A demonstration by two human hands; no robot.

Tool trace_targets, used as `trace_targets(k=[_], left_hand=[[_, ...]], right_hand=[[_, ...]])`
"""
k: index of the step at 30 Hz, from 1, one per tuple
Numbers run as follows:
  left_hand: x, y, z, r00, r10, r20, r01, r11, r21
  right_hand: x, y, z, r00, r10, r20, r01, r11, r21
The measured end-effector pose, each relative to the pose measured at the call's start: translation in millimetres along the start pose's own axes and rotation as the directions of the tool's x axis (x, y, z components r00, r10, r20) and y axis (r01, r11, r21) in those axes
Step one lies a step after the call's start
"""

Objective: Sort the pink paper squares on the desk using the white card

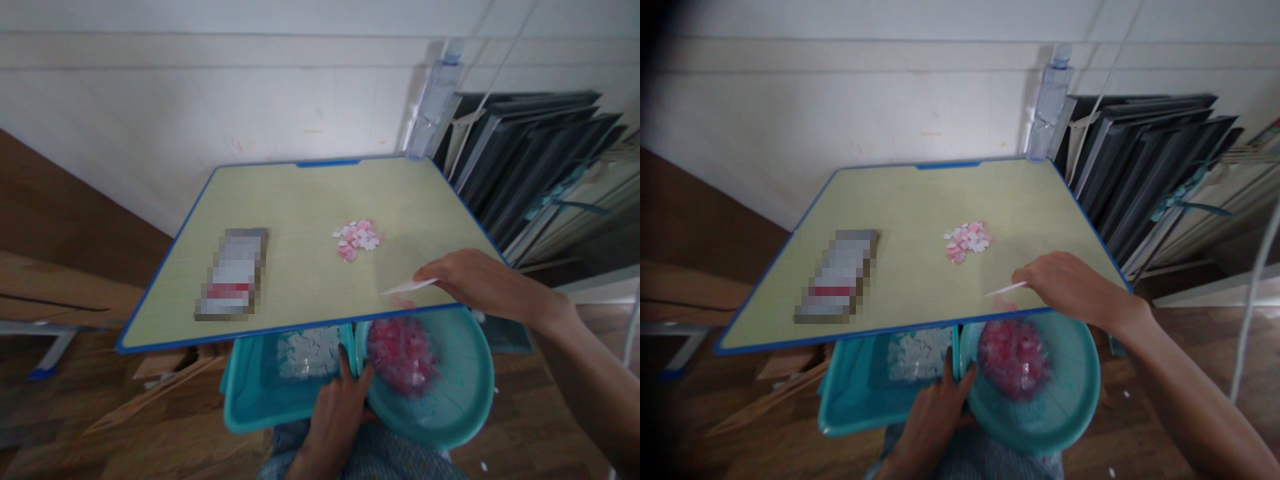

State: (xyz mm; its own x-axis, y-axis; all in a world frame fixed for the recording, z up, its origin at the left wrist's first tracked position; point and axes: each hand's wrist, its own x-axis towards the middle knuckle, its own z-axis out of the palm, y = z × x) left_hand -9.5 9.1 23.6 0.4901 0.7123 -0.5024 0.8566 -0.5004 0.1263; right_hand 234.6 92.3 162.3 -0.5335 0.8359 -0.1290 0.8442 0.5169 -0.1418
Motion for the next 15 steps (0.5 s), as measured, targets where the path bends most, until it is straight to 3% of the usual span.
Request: trace_targets(k=[15], left_hand=[[-0.2, 1.3, -1.3, 0.999, -0.018, -0.050, 0.016, 0.999, -0.042]], right_hand=[[0.8, -2.5, -1.0, 0.999, 0.038, 0.020, -0.038, 0.999, -0.021]])
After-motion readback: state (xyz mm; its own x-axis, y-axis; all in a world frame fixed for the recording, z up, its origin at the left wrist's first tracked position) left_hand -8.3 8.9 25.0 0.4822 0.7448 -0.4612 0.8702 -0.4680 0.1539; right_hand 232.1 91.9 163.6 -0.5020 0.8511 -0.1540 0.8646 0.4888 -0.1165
